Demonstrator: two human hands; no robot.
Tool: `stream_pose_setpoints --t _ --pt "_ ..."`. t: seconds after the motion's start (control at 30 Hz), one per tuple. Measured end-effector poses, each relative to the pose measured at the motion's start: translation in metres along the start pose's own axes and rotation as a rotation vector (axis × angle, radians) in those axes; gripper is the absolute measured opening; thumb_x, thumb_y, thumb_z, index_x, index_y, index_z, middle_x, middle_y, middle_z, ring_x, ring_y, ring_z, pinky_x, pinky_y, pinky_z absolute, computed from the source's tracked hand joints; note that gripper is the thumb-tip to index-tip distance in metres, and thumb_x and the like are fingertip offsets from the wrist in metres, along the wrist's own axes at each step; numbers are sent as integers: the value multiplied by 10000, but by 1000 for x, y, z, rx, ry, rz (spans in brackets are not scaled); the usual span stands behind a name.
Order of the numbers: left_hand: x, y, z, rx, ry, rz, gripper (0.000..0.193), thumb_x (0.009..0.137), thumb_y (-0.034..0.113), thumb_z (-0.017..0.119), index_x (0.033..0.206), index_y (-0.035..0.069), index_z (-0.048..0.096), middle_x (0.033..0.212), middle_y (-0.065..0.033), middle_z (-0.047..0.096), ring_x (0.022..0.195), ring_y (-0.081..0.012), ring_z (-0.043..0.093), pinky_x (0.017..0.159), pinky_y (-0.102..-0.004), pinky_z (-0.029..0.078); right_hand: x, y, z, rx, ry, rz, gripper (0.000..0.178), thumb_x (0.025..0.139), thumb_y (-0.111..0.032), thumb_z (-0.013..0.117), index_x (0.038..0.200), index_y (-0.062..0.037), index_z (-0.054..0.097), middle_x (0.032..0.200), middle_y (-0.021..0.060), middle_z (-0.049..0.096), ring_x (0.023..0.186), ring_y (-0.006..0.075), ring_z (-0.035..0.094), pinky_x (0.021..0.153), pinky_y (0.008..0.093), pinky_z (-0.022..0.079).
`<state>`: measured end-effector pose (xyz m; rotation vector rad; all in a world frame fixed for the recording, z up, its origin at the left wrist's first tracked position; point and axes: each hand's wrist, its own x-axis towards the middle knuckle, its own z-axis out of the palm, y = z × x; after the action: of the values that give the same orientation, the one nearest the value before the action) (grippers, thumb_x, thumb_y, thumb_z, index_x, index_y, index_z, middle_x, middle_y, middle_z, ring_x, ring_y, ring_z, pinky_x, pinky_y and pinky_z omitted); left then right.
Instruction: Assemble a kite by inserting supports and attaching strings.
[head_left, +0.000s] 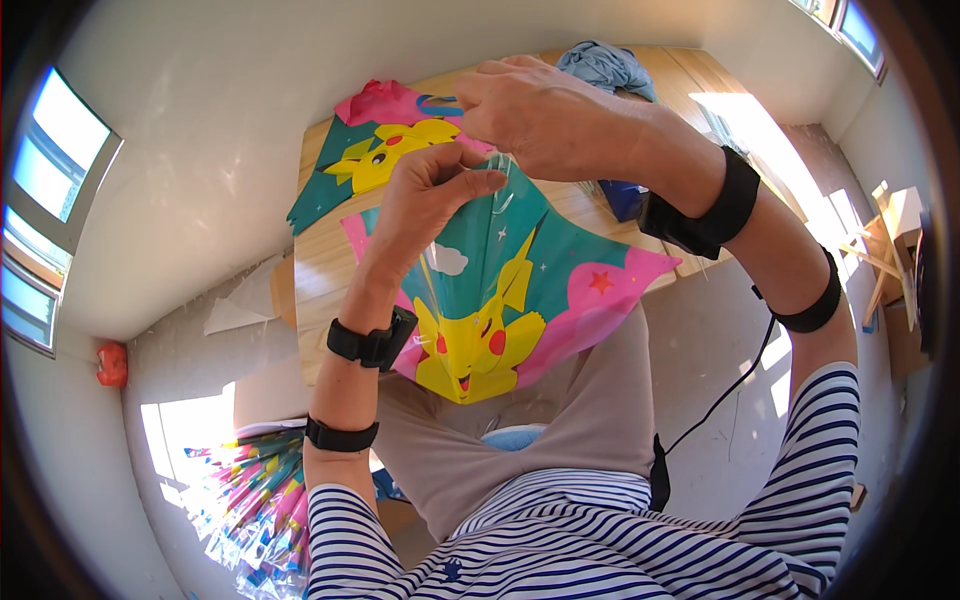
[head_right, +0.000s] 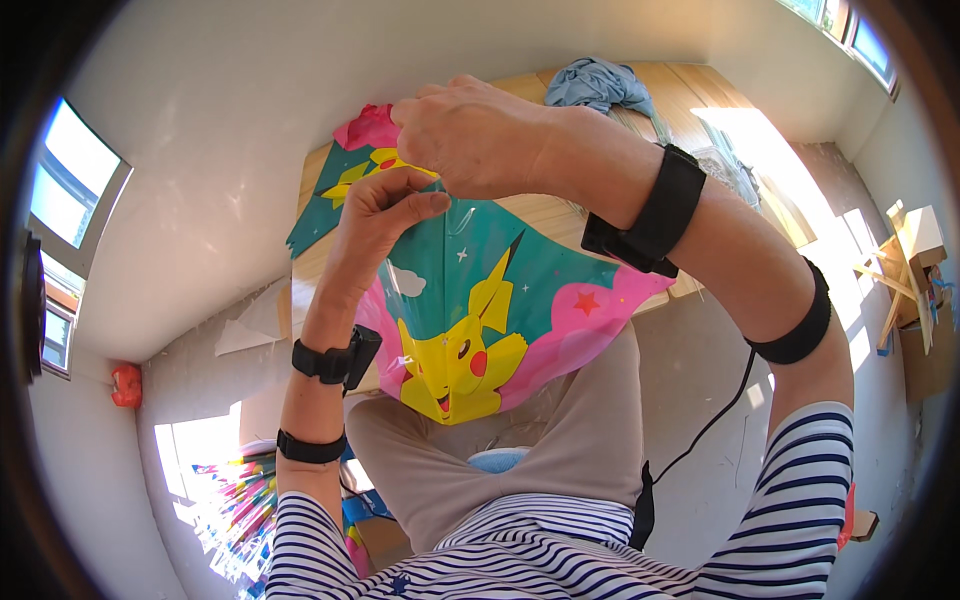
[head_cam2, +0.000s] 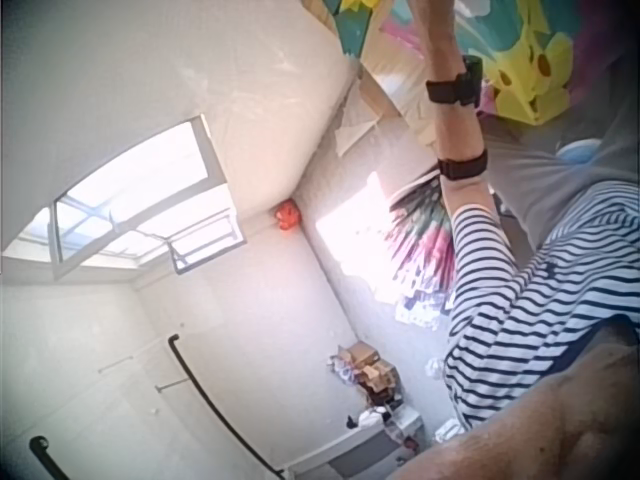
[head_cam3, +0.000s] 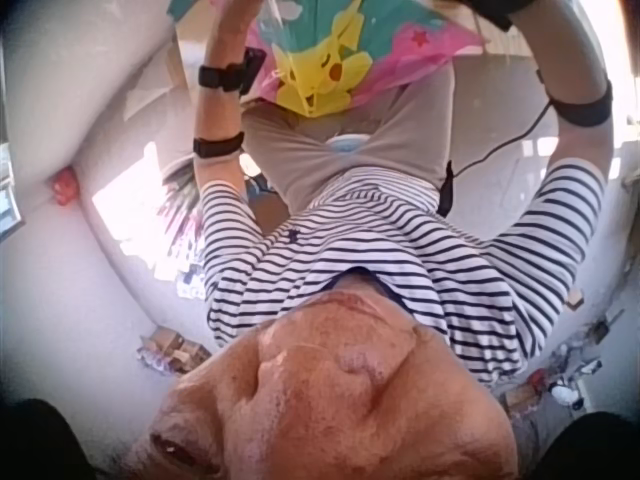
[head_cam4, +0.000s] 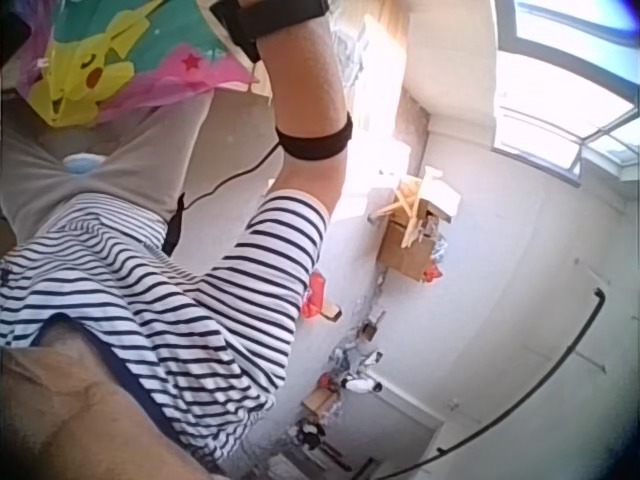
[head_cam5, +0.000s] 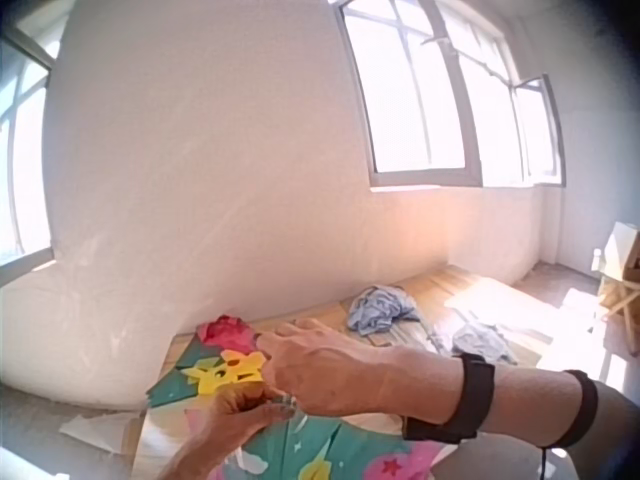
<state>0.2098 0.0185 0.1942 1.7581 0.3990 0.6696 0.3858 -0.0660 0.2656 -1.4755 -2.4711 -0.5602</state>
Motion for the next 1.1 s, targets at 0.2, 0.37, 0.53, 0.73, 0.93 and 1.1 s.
stream_pose_setpoints --t 0.2,0.37,0.53,0.73,0.93,1.1 --pt "1 -1 4 -18 9 21 78 891 103 744 879 31 717 706 67 577 634 7 473 534 -187 340 0 -1 1 -15 -12 14 114 770 -67 707 855 0 741 948 141 635 957 311 644 776 438 526" --pt "1 -2 6 -35 8 7 58 894 75 720 872 22 709 737 55 600 671 -5 504 572 -182 383 -2 1 0 -32 15 -9 151 772 -115 720 854 10 736 920 155 656 924 319 663 766 450 531" --pt "-3 -2 10 -1 -51 32 48 895 47 691 885 0 696 796 28 648 728 -20 561 635 -183 442 0 2 -15 167 -201 230 238 817 -203 714 844 34 709 875 188 689 840 338 687 715 464 526" --pt "-2 -5 1 -92 -76 40 50 891 26 672 888 -24 669 816 15 662 762 -28 598 670 -186 466 8 13 -22 612 -257 543 360 959 -324 666 965 29 735 749 143 685 758 221 692 713 345 535" --pt "-18 1 11 100 -103 -38 92 887 61 713 826 15 663 742 63 604 682 -2 506 596 -184 401 -11 21 -11 456 297 520 279 920 -247 703 935 32 715 827 175 695 779 222 685 717 340 528" --pt "-25 -2 -1 -70 32 -36 107 877 81 759 819 56 673 720 76 587 656 -2 487 584 -176 399 -32 -27 -7 638 455 489 149 831 -91 727 888 42 693 887 174 680 830 293 655 730 366 515"
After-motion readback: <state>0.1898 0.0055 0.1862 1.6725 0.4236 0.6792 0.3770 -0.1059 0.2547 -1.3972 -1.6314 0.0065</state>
